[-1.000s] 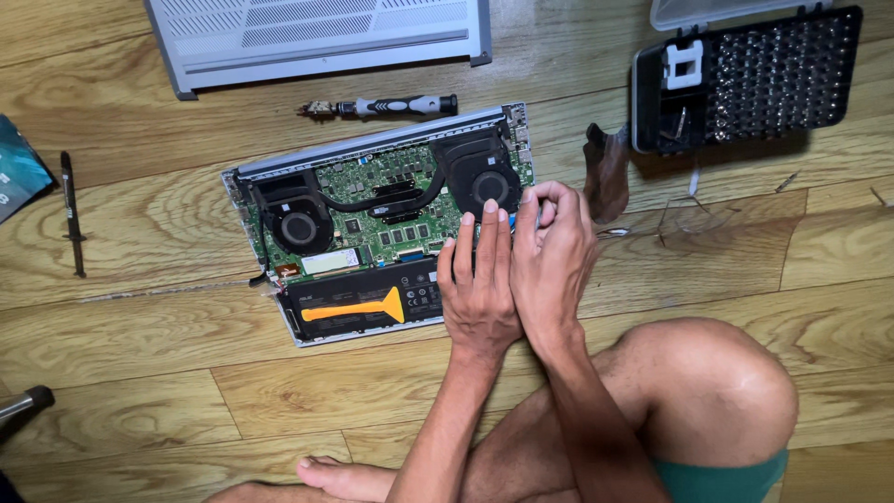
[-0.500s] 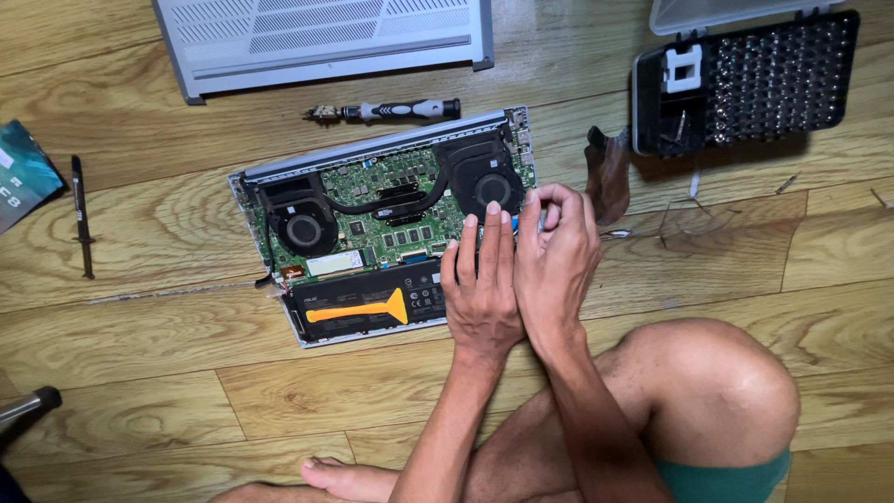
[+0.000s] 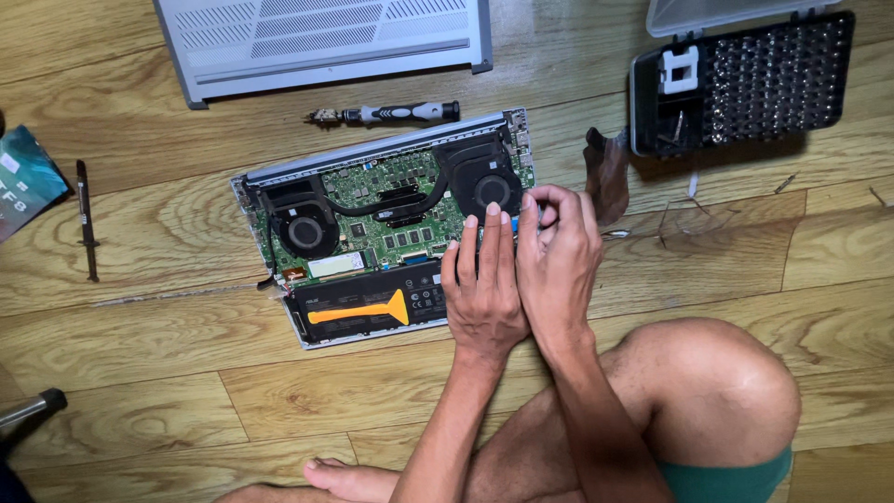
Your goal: The person is sitting on the floor repairing a disassembled laptop. They use a screwdriver to tighten screws on the cooling fans and handle various internal components, including the motherboard and battery.
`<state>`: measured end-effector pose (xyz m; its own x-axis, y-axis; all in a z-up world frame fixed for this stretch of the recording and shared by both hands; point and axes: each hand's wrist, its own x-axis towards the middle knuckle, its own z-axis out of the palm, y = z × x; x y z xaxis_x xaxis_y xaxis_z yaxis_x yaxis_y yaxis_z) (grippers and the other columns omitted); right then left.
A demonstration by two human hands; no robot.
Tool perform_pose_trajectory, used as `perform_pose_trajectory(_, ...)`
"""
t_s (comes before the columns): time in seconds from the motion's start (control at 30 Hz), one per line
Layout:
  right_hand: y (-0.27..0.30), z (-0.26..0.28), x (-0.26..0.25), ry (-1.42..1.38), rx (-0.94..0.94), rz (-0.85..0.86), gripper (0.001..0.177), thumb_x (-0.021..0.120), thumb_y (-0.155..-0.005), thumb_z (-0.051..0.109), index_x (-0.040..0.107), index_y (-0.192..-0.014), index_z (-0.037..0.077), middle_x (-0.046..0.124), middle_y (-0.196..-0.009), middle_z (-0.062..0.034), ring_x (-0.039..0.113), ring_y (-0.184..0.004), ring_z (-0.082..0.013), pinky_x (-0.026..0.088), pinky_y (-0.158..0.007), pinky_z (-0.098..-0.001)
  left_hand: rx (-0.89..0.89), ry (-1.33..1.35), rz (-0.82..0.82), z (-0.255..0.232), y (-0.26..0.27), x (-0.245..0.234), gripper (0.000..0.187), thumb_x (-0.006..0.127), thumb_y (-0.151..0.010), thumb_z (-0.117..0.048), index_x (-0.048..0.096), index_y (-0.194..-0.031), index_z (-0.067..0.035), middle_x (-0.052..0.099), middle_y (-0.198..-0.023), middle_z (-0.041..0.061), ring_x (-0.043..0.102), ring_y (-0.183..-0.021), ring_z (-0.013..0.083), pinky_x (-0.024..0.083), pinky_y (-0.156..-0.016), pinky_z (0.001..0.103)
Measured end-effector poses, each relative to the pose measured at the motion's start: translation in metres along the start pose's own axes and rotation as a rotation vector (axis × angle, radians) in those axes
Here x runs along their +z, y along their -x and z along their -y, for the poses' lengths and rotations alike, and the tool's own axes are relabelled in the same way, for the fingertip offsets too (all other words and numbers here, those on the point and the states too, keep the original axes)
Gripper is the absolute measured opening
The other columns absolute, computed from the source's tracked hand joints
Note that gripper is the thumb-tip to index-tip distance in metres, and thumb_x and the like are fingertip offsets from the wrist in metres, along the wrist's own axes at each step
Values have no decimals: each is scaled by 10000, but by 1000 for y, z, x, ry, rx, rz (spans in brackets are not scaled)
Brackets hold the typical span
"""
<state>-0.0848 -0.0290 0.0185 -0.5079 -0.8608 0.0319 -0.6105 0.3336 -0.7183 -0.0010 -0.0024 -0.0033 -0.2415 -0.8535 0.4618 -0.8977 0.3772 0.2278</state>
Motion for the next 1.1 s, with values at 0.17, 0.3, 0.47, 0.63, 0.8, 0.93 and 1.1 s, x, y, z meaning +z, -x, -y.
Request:
perform_pose_trajectory(0.17, -1, 0, -2, -10, 8, 22, 66, 678, -1031, 129, 694, -1055, 69, 527, -769, -94, 636, -716, -328, 531, -625, -420, -4, 7, -3, -1, -2, -1, 444, 340, -1096, -211, 687, -1307, -30, 669, -1393, 107, 608, -1305, 306, 450, -1111, 436)
perform_pose_trajectory(0.3, -4, -2, -4, -33, 20, 66, 93, 672, -1038, 152, 691, -1046, 61, 531, -757, -101, 639, -720, -331, 534, -633, -421, -12, 10, -15, -1, -3, -1, 458, 339, -1084, -222, 684, -1312, -25, 668, -1394, 109, 620, -1289, 307, 442, -1113, 438)
perform_pose_trajectory(0.47, -5, 2, -3, 1, 31, 79, 96, 645, -1039, 138, 670, -1048, 45, 541, -768, -126, 648, -746, -362, 533, -647, -455, -3, -5, -19, 0, -3, 0, 478, 323, -1082, -245, 687, -1308, -32, 676, -1384, 103, 624, -1284, 301, 442, -1110, 437)
perform_pose_trajectory(0.63, -2, -1, 4, 78, 32, 80, 95, 590, -1058, 165, 616, -1086, 78, 552, -834, -125, 656, -765, -395, 545, -618, -521, 11, -38, -37, 0, -4, 0, 472, 311, -1105, -229, 707, -1279, -39, 697, -1354, 92, 633, -1269, 297, 462, -1090, 427)
perform_pose_trajectory(0.8, 1, -2, 10, 116, 47, 62, 89, 555, -1074, 168, 573, -1097, 84, 577, -927, -124, 670, -803, -398, 555, -594, -535, 24, -54, -39, 2, 0, 5, 466, 303, -1123, -220, 703, -1284, -42, 691, -1361, 100, 630, -1267, 304, 472, -1081, 430)
perform_pose_trajectory(0.93, 1, -1, 11, 122, 55, 56, 90, 545, -1072, 163, 557, -1101, 79, 576, -948, -122, 671, -814, -400, 556, -589, -539, 34, -60, -33, 3, 1, 4, 467, 304, -1129, -231, 700, -1287, -42, 688, -1367, 102, 618, -1283, 306, 469, -1085, 432)
perform_pose_trajectory(1.1, -2, -5, 3, 95, 76, 109, 81, 602, -1053, 191, 614, -1081, 116, 542, -824, -98, 661, -761, -378, 555, -605, -485, -4, -10, -5, 0, -4, -2, 475, 330, -1100, -266, 688, -1312, -37, 676, -1386, 101, 611, -1290, 298, 439, -1107, 438)
